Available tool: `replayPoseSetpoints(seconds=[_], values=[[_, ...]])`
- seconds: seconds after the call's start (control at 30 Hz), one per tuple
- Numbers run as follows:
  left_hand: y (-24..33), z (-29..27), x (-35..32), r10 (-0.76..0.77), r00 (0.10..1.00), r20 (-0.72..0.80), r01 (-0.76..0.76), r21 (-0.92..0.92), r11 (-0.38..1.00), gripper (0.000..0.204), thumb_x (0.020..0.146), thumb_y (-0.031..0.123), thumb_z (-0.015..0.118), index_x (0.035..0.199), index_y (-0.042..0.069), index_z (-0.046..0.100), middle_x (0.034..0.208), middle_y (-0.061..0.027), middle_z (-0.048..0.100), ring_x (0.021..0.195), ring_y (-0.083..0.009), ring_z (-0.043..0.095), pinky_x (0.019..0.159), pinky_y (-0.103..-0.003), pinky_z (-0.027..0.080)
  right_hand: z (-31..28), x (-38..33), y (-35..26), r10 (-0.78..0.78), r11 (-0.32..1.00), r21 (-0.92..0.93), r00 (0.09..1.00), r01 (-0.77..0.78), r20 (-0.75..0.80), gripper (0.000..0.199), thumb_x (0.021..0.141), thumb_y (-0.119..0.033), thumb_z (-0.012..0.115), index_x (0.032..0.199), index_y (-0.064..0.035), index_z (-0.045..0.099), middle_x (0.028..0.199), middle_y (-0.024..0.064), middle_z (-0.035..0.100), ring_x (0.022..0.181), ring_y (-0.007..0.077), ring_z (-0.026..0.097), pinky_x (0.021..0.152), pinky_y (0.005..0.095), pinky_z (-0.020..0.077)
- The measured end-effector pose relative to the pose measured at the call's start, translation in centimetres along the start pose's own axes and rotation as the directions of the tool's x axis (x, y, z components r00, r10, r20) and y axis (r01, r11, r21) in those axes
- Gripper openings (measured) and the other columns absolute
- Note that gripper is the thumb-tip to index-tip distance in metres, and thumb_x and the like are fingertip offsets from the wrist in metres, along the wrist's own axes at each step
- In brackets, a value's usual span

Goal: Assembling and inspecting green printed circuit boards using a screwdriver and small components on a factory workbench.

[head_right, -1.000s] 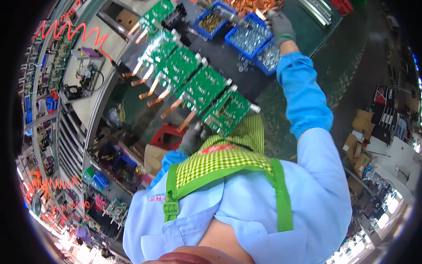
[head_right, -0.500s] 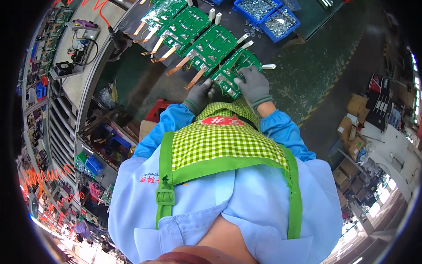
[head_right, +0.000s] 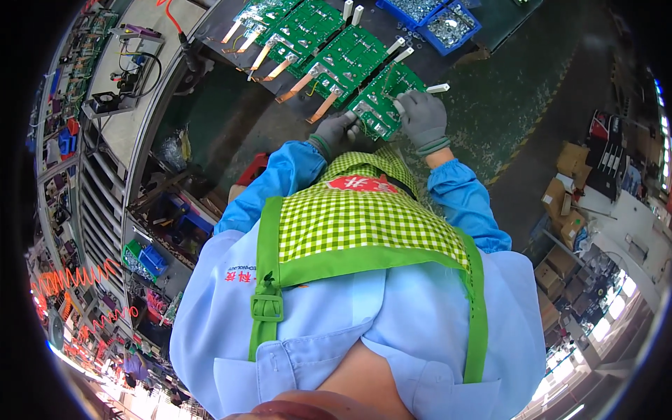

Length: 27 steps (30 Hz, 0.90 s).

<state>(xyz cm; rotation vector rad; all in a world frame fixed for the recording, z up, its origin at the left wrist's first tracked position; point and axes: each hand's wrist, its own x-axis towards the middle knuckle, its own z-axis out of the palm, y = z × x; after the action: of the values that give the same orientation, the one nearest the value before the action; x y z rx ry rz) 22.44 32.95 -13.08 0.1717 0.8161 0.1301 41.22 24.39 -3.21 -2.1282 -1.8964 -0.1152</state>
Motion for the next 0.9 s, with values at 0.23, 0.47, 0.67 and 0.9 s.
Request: replayPoseSetpoints(seconds=[0.23, 0.47, 0.67, 0.9], values=[[0.4, 0.4, -0.4, 0.002, 0.997, -0.073, -0.008, -0.089, 0.996, 0.016, 0.089, 0.016, 0.052, 0.088, 0.000, 0.050, 0.069, -0.0064, 0.049, 0.057, -0.0109, 0.046, 0.041, -0.018, 0.040, -0.2, 0.3, 0.4, -0.091, 0.994, -0.062, 0.995, 0.088, -0.046, 0.014, 0.075, -0.022, 0.061, 0.088, -0.0161, 0.063, 0.089, -0.0007, 0.062, 0.083, 0.0189, 0.056, 0.073, 0.0368, 0.0413], [0.1, -0.4, -0.3, 0.022, 0.998, 0.059, -0.014, -0.141, 0.990, 0.017, 0.090, 0.018, 0.050, 0.092, 0.001, 0.050, 0.077, -0.0061, 0.051, 0.062, -0.0121, 0.049, 0.047, -0.019, 0.044, -2.0, 1.1, -1.2, -0.125, 0.992, -0.018, 0.989, 0.124, -0.085, 0.016, 0.075, -0.019, 0.062, 0.091, -0.0142, 0.063, 0.091, 0.0019, 0.061, 0.082, 0.0215, 0.056, 0.075, 0.0376, 0.0412], [1.0, 0.4, -1.9, -0.049, 0.995, 0.083, 0.054, -0.050, 0.997, 0.016, 0.089, 0.018, 0.049, 0.090, 0.003, 0.053, 0.080, -0.0064, 0.055, 0.070, -0.0131, 0.055, 0.055, -0.019, 0.047, -2.9, -0.6, -4.5, -0.103, 0.987, 0.130, 0.990, 0.090, 0.093, 0.014, 0.076, -0.019, 0.061, 0.089, -0.0121, 0.059, 0.080, 0.0055, 0.059, 0.073, 0.0242, 0.058, 0.063, 0.0364, 0.0434], [1.3, 1.0, -2.5, -0.064, 0.997, 0.040, 0.067, -0.095, 0.993, 0.025, 0.086, 0.033, 0.054, 0.088, 0.008, 0.055, 0.080, -0.0002, 0.055, 0.073, -0.0098, 0.054, 0.061, -0.022, 0.048, -3.4, -0.6, -7.1, -0.232, 0.973, 0.077, 0.941, 0.219, 0.247, 0.008, 0.073, -0.018, 0.058, 0.078, -0.0140, 0.053, 0.066, 0.0028, 0.051, 0.061, 0.0200, 0.054, 0.056, 0.0362, 0.0416]])
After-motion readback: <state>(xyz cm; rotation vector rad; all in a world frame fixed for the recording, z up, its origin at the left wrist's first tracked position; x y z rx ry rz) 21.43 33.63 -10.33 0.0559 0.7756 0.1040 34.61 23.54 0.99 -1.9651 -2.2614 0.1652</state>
